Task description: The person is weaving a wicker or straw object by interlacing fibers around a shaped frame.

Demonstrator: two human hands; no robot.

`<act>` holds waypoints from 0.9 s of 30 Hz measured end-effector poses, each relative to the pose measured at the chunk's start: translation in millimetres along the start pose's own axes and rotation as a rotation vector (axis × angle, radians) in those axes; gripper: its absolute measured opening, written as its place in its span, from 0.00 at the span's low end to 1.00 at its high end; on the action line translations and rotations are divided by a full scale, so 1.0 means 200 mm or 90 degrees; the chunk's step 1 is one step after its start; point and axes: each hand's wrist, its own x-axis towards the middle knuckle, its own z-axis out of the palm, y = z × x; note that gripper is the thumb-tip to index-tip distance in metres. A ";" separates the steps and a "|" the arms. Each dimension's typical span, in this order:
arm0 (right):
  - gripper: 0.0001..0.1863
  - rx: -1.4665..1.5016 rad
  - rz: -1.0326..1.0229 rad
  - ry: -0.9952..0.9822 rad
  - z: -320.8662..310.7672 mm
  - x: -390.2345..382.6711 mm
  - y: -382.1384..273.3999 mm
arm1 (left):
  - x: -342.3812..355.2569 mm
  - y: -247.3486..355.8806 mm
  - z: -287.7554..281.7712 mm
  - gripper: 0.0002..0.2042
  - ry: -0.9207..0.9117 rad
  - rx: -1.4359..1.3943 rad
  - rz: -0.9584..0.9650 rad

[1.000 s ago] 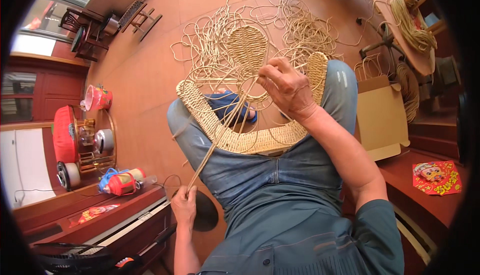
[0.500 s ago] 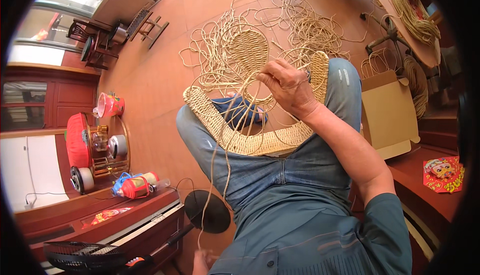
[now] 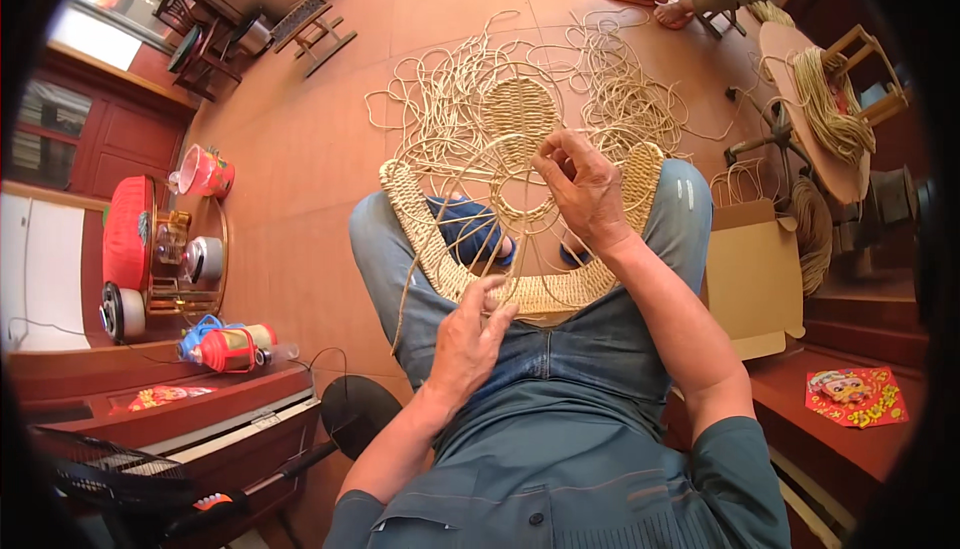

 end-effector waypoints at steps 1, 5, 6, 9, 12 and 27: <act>0.06 -0.001 -0.034 0.004 0.00 0.00 0.00 | -0.03 -0.07 0.00 0.13 -0.037 -0.035 -0.098; 0.05 0.023 -0.044 -0.008 -0.01 -0.01 0.02 | -0.24 -0.48 -0.32 0.10 0.242 0.277 0.055; 0.05 0.016 -0.046 -0.017 -0.02 -0.01 0.02 | -0.28 -0.61 -0.48 0.11 0.301 0.295 0.046; 0.05 -0.015 -0.043 -0.030 -0.03 -0.01 0.03 | -0.49 -0.95 -0.98 0.13 0.451 0.510 -0.017; 0.05 -0.030 -0.081 -0.017 -0.03 -0.01 0.04 | -0.74 -1.12 -1.42 0.12 0.370 0.777 -0.476; 0.08 -0.172 -0.198 -0.073 -0.05 -0.02 0.03 | 0.27 0.00 0.08 0.14 0.033 -0.125 0.131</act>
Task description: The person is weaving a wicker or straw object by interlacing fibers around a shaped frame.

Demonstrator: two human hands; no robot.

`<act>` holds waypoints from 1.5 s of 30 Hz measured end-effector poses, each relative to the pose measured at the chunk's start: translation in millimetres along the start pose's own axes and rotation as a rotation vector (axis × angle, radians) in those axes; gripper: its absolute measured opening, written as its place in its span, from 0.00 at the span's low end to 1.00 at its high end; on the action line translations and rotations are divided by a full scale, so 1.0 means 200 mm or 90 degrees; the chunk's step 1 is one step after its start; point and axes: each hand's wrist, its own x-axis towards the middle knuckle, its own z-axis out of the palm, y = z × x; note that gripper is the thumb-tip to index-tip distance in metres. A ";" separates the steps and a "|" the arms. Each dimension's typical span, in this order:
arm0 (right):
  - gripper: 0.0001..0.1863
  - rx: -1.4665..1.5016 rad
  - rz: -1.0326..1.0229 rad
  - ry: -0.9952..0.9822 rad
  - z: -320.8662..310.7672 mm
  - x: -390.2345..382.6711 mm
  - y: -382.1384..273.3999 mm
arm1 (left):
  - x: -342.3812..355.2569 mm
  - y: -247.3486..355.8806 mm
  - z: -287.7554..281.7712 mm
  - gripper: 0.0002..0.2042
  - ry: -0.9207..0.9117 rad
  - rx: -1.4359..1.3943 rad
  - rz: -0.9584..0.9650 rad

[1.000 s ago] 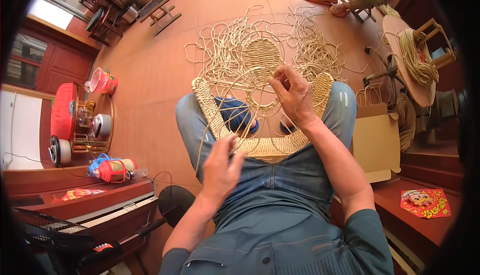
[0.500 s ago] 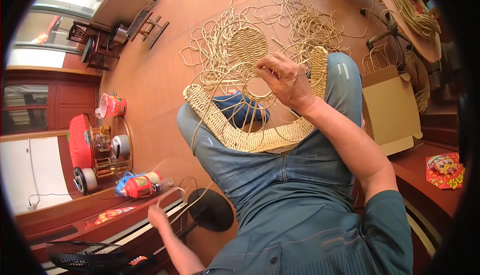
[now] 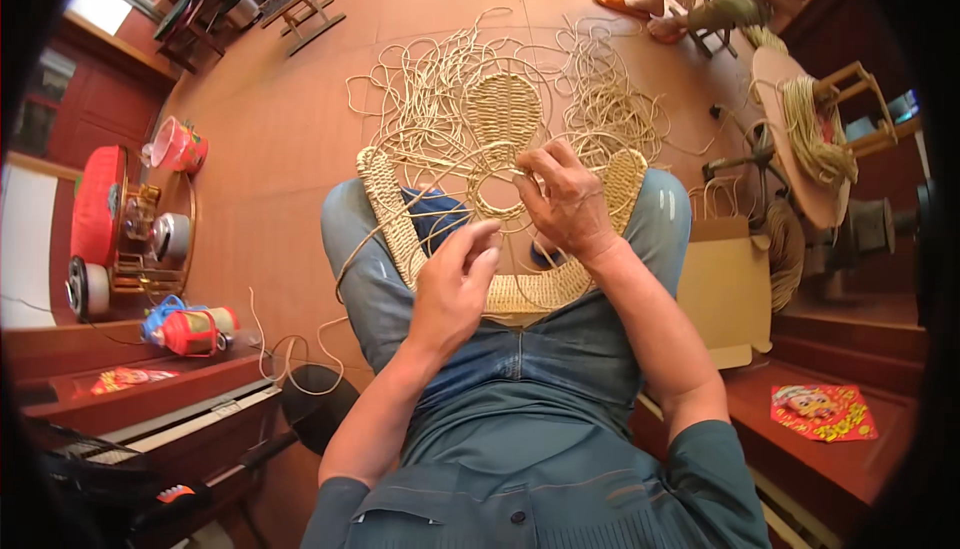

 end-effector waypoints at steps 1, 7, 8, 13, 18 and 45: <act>0.08 -0.002 0.008 -0.005 0.00 0.00 0.00 | 0.06 -0.01 0.05 0.17 -0.031 -0.090 -0.098; 0.06 -0.008 0.088 -0.067 0.01 0.01 -0.01 | 0.20 -0.07 0.22 0.26 0.090 -0.151 0.035; 0.06 0.010 0.084 -0.055 0.01 0.01 -0.01 | 0.20 -0.07 0.22 0.28 0.079 -0.192 0.032; 0.06 0.050 0.089 -0.045 0.03 0.01 0.00 | 0.21 -0.08 0.24 0.28 0.100 -0.246 0.018; 0.08 0.044 0.084 -0.042 0.03 0.02 -0.01 | 0.21 -0.08 0.23 0.29 0.106 -0.196 0.050; 0.15 0.181 0.131 -0.154 -0.04 0.04 0.02 | 0.04 -0.08 0.04 0.10 0.142 0.064 0.003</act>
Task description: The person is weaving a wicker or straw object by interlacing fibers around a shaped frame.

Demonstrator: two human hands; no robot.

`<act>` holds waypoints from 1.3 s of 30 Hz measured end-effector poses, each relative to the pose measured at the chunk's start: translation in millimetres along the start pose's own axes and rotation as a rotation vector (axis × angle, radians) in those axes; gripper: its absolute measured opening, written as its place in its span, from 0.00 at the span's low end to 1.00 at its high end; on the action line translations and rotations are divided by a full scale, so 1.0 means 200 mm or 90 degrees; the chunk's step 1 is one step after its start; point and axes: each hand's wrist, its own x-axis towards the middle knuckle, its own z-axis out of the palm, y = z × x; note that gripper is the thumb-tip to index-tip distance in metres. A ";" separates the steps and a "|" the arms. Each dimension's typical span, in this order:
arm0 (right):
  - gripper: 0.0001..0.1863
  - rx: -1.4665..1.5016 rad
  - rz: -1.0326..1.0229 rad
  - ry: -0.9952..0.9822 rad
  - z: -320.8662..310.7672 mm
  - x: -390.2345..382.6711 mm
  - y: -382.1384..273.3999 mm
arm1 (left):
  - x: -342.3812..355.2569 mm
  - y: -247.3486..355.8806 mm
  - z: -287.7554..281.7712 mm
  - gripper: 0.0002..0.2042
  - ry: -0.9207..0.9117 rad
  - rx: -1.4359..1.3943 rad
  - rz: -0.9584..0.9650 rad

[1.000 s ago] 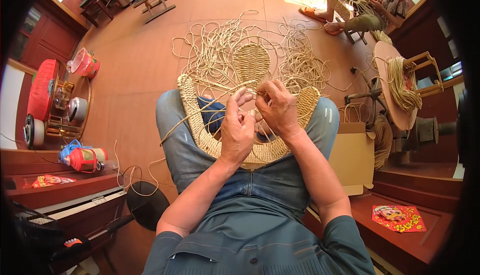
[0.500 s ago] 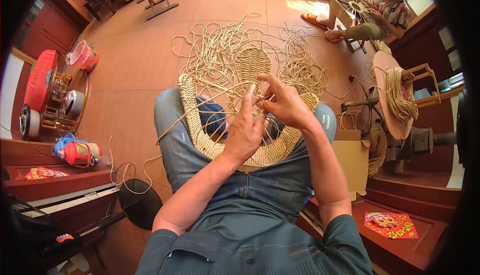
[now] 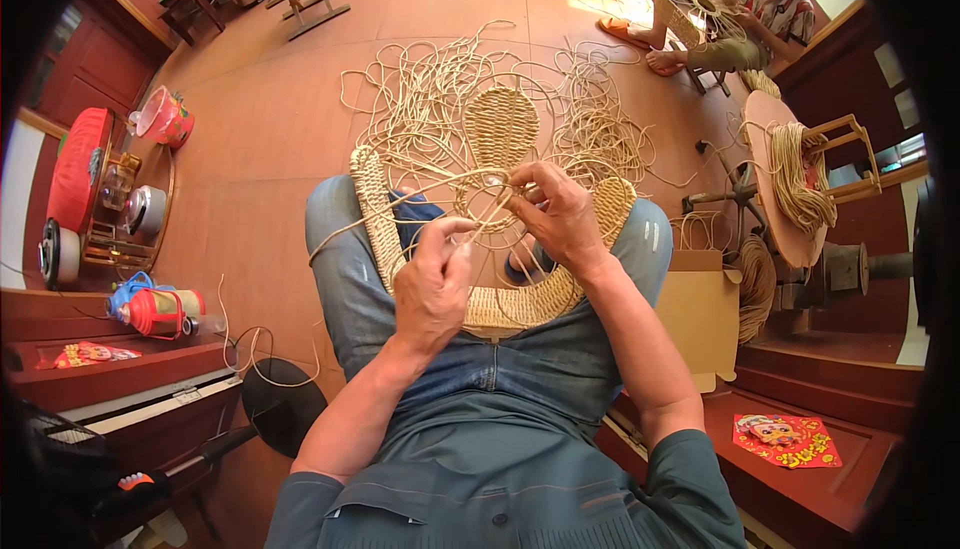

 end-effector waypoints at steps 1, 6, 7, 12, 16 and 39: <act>0.15 -0.013 -0.014 0.012 0.00 0.00 0.01 | 0.01 -0.02 -0.02 0.11 0.010 0.004 0.035; 0.13 -0.029 -0.003 0.000 0.01 0.00 0.02 | 0.00 -0.07 0.00 0.10 -0.026 0.139 0.021; 0.14 -0.023 -0.022 0.010 0.01 0.00 0.02 | -0.01 -0.07 0.01 0.10 -0.052 0.161 0.011; 0.13 -0.053 -0.025 0.020 0.00 -0.02 0.00 | -0.01 -0.01 -0.03 0.07 -0.072 -0.028 -0.034; 0.13 -0.033 -0.023 0.046 0.00 -0.04 -0.01 | -0.02 0.09 -0.15 0.06 -0.087 -0.228 -0.067; 0.08 -0.082 -0.150 0.128 0.03 -0.01 0.06 | -1.28 -1.34 -1.95 0.18 -0.045 0.588 -0.768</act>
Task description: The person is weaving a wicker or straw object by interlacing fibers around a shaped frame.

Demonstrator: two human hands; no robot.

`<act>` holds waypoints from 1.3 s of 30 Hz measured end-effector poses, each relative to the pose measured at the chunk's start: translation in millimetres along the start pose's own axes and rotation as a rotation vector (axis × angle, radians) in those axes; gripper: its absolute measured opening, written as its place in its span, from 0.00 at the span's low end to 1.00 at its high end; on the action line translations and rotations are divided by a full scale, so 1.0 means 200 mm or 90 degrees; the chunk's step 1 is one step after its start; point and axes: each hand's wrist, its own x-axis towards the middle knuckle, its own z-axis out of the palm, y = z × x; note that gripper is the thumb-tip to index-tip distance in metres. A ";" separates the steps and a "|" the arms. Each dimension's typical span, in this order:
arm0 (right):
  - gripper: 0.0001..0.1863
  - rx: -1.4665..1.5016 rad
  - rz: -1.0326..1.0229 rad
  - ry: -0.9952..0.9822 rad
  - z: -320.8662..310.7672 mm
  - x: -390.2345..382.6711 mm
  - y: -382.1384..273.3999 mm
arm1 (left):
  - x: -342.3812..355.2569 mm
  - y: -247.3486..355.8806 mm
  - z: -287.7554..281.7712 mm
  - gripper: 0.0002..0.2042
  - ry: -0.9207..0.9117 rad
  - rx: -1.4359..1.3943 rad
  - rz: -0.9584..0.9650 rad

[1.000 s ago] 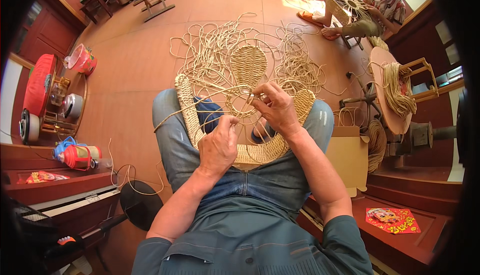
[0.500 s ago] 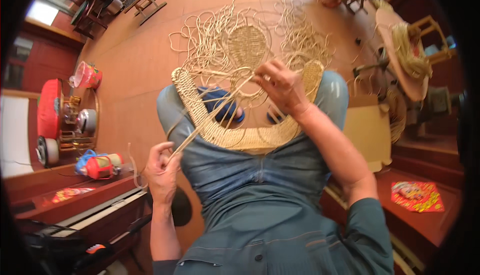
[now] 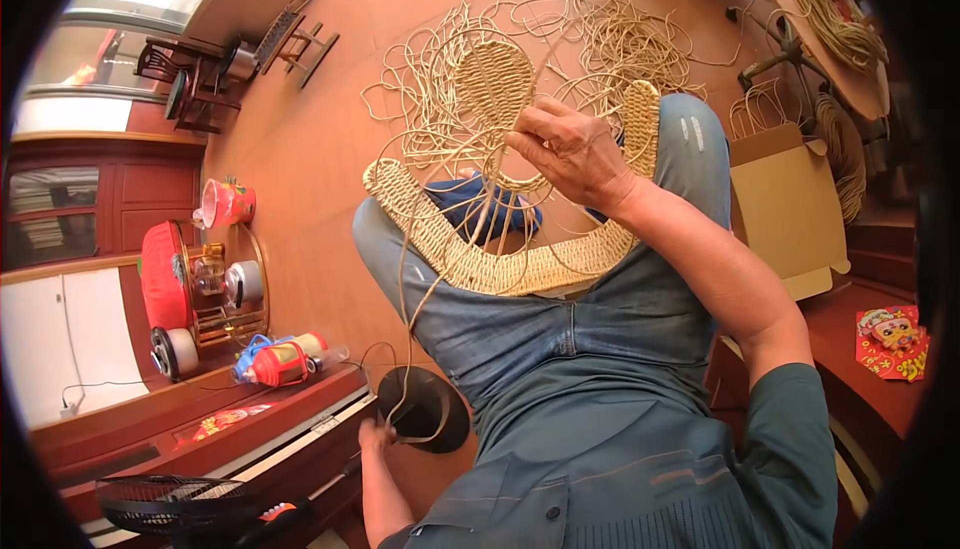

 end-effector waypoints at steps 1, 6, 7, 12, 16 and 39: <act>0.08 -0.004 -0.005 -0.008 0.00 0.00 0.00 | -0.05 0.25 -0.05 0.16 0.063 0.143 0.151; 0.08 0.003 0.054 0.011 0.02 0.02 -0.03 | -0.90 1.43 -0.26 0.10 0.354 -0.355 0.662; 0.09 -0.009 0.092 -0.014 0.01 0.01 -0.04 | -1.07 1.61 -0.28 0.10 0.354 -0.337 0.730; 0.08 0.033 0.113 0.000 0.02 0.03 -0.07 | -1.42 2.05 -0.23 0.17 0.068 -0.338 0.790; 0.08 -0.002 0.099 -0.015 0.03 0.04 -0.05 | -1.16 1.76 -0.18 0.04 0.344 -0.288 0.840; 0.08 -0.016 0.089 0.000 0.02 0.04 -0.07 | -1.29 2.47 -0.52 0.19 0.420 -0.198 1.044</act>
